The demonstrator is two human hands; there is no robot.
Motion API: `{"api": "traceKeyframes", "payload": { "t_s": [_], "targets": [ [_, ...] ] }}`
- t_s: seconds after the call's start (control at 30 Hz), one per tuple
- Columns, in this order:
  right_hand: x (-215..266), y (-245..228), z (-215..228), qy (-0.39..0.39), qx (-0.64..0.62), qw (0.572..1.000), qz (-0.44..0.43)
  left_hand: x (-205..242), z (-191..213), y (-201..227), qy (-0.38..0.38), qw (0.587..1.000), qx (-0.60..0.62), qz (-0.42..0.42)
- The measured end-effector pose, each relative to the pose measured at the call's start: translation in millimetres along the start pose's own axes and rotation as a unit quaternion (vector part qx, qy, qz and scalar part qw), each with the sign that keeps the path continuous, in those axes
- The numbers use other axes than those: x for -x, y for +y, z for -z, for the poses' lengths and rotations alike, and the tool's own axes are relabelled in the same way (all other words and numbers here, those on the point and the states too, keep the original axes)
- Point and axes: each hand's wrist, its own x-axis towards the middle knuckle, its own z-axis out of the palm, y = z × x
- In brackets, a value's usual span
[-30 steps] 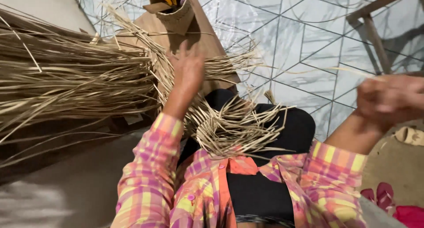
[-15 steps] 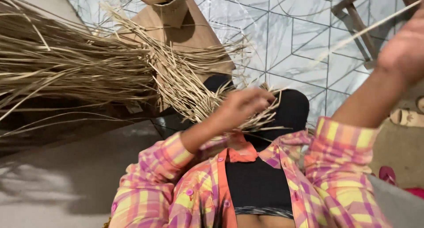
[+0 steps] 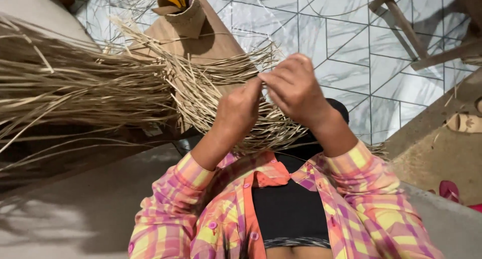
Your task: Weaving long natural fibers together to create a bundle or mat
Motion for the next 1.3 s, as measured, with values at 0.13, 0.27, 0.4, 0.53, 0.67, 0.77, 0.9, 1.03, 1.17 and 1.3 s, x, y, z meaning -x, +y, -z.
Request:
{"api": "traceKeyframes", "payload": {
  "t_s": [0.13, 0.27, 0.4, 0.53, 0.67, 0.77, 0.9, 1.03, 1.17, 1.3],
  "targets": [
    [-1, 3, -11, 0.03, -0.002, 0.999, 0.031, 4, -2, 3, 0.052, 0.982, -0.176, -0.035],
    [21, 36, -34, 0.033, -0.045, 0.998, -0.031, 15, -11, -15, 0.079, 0.97, -0.22, -0.063],
    [60, 110, -44, 0.039, -0.076, 0.989, -0.119, 3, 36, -28, 0.092, 0.953, -0.272, -0.097],
    [111, 161, -38, 0.016, 0.03, 0.966, -0.257, -2, 85, -42, 0.102, 0.926, -0.363, -0.017],
    [141, 190, -47, -0.115, 0.202, 0.902, -0.365, -2, 71, -62, 0.052, 0.934, -0.354, -0.011],
    [51, 99, -10, 0.047, -0.017, 0.986, -0.162, -9, 32, -55, 0.048, 0.95, -0.309, -0.022],
    [-1, -1, -12, 0.06, -0.23, 0.964, -0.118, -21, 5, -32, 0.138, 0.948, -0.278, -0.076],
    [-2, -9, -18, 0.01, -0.171, 0.98, -0.099, -20, 13, -23, 0.112, 0.951, -0.269, -0.102],
    [21, 20, -21, -0.019, -0.134, 0.986, -0.097, -17, 38, -65, 0.111, 0.931, -0.334, -0.093],
    [66, 77, -18, -0.016, -0.097, 0.985, -0.141, -7, 70, -158, 0.165, 0.84, -0.515, -0.052]
  ]
}}
